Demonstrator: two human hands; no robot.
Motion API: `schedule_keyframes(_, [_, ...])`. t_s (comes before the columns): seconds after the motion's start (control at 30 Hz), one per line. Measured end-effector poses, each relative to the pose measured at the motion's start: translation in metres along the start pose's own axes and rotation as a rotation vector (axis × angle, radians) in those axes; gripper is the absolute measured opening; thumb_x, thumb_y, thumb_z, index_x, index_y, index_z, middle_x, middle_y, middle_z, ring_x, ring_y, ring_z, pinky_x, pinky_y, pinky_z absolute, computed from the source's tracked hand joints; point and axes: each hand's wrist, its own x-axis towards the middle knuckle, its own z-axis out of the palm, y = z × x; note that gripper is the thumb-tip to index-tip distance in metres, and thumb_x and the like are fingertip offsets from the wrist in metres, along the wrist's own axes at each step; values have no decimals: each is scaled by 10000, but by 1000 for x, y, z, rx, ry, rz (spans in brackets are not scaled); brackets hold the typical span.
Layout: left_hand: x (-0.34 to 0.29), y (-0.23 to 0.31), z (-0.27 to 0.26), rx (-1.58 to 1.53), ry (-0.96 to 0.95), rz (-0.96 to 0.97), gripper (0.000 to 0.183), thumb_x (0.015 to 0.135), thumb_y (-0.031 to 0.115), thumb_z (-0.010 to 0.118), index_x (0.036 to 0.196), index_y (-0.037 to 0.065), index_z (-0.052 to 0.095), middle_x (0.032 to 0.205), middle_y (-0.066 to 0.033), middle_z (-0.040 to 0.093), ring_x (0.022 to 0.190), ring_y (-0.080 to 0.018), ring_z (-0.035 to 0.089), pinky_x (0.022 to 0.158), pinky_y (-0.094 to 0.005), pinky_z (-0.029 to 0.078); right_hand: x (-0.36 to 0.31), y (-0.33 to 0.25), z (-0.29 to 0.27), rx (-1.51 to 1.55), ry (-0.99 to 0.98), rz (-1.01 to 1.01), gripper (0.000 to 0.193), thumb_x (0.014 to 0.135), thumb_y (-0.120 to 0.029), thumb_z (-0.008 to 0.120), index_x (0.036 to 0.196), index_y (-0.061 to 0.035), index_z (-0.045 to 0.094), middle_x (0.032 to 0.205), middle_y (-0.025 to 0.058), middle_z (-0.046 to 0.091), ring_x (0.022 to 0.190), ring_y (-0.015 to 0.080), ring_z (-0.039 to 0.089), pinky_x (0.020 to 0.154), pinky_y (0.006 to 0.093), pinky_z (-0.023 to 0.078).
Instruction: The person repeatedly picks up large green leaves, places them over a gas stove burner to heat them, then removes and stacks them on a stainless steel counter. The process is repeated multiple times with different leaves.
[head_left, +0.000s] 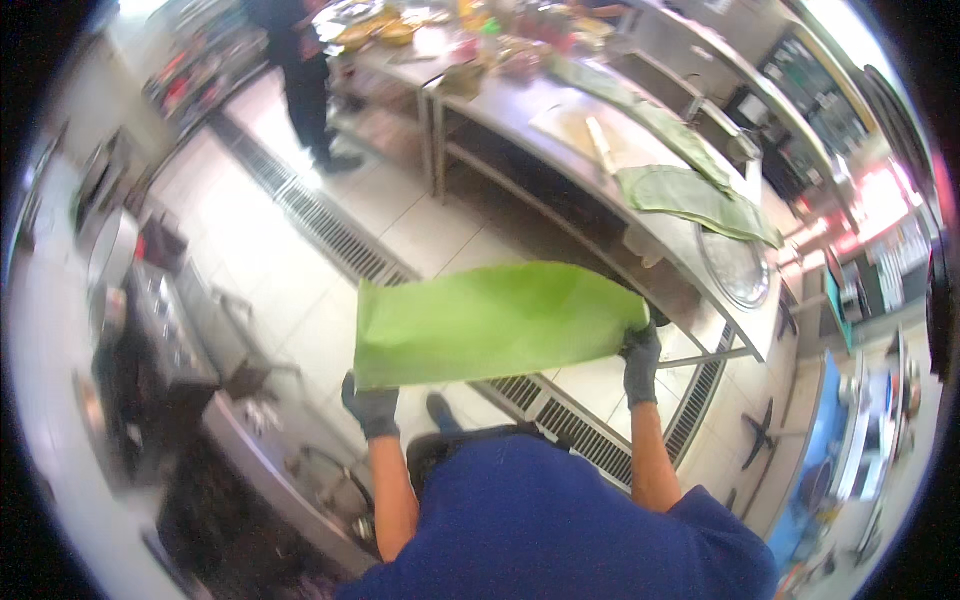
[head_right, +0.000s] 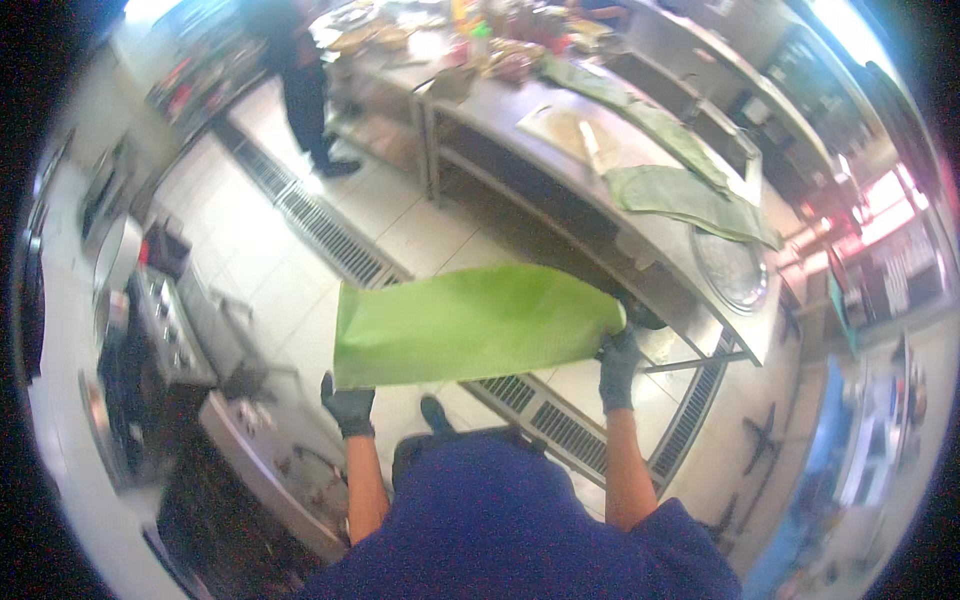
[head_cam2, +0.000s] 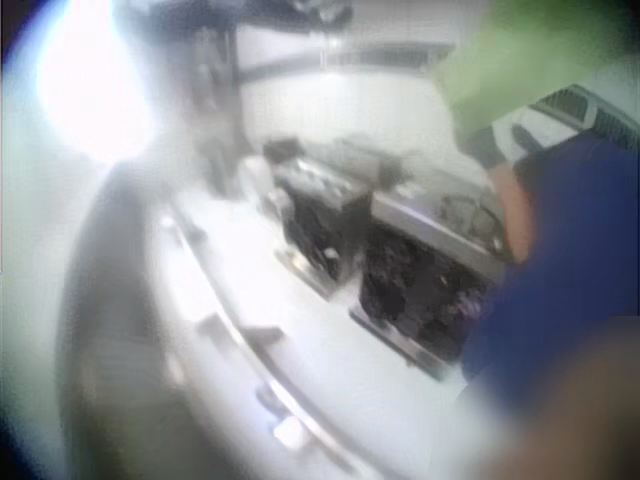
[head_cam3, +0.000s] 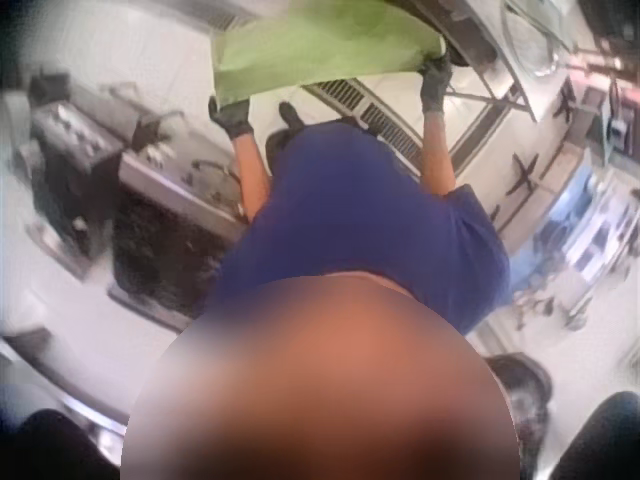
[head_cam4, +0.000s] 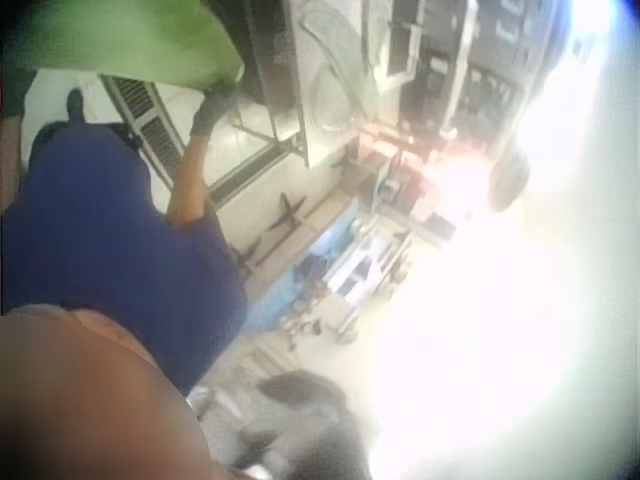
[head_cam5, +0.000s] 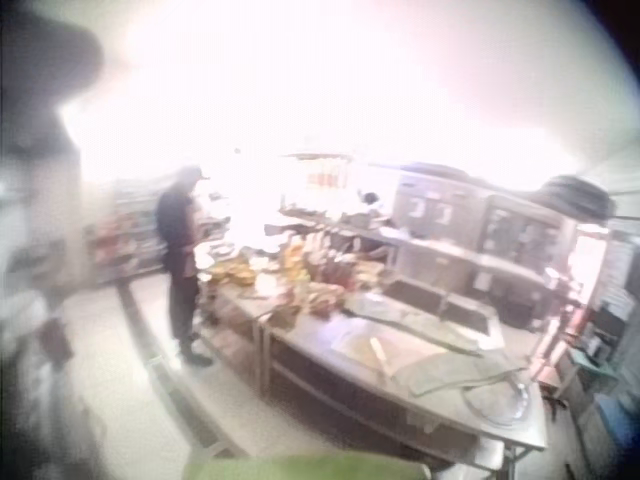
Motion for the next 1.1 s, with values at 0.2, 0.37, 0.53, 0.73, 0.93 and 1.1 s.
schedule_keyframes(0.2, [93, -14, 50, 14, 21, -204, 676, 908, 523, 468, 1403, 62, 483, 1412, -135, 515, 1271, -312, 495, 1083, -499, 360, 8, -18, -6, 67, 251, 10, 368, 922, 32, 522, 1262, -96, 579, 1055, 14, 660, 821, 109, 643, 605, 242, 555])
schedule_keyframes(0.37, [179, -56, 77, 216, 40, -279, 635, 931, 514, 443, 1382, 71, 500, 1378, -124, 539, 1235, -304, 517, 1035, -496, 406, 30, -29, -42, 5, 429, -126, 317, 959, -98, 558, 1276, -100, 571, 1039, 10, 643, 828, 77, 626, 597, 213, 521])
schedule_keyframes(0.53, [275, -107, 108, 402, -108, -234, 567, 944, 463, 454, 1343, 67, 528, 1351, -139, 552, 1224, -304, 522, 1029, -495, 418, 88, -24, -80, -24, 583, -56, 277, 941, -53, 565, 1214, -94, 592, 987, -16, 627, 850, 68, 582, 669, 236, 489])
schedule_keyframes(0.73, [357, -165, 208, 544, -155, -215, 520, 990, 370, 417, 1394, 49, 469, 1400, -160, 502, 1254, -322, 491, 1058, -500, 394, 213, -9, -108, -17, 665, 57, 264, 946, -38, 506, 1180, -104, 610, 915, -53, 577, 770, 53, 534, 607, 223, 441])
schedule_keyframes(0.93, [422, -229, 316, 676, -266, -127, 590, 988, 425, 430, 1458, 69, 398, 1488, -166, 409, 1347, -308, 406, 1118, -519, 308, 327, 1, -126, 19, 579, 39, 330, 921, -26, 523, 1235, -100, 591, 1006, -21, 602, 827, 71, 540, 638, 233, 455])
schedule_keyframes(1.1, [488, -256, 369, 323, -502, -337, 591, 984, 443, 436, 1464, 101, 396, 1467, -153, 433, 1333, -304, 416, 1128, -537, 272, 395, -15, -129, 188, 626, -81, 328, 901, -21, 528, 1213, -105, 584, 1029, -16, 614, 877, 105, 603, 686, 233, 519])
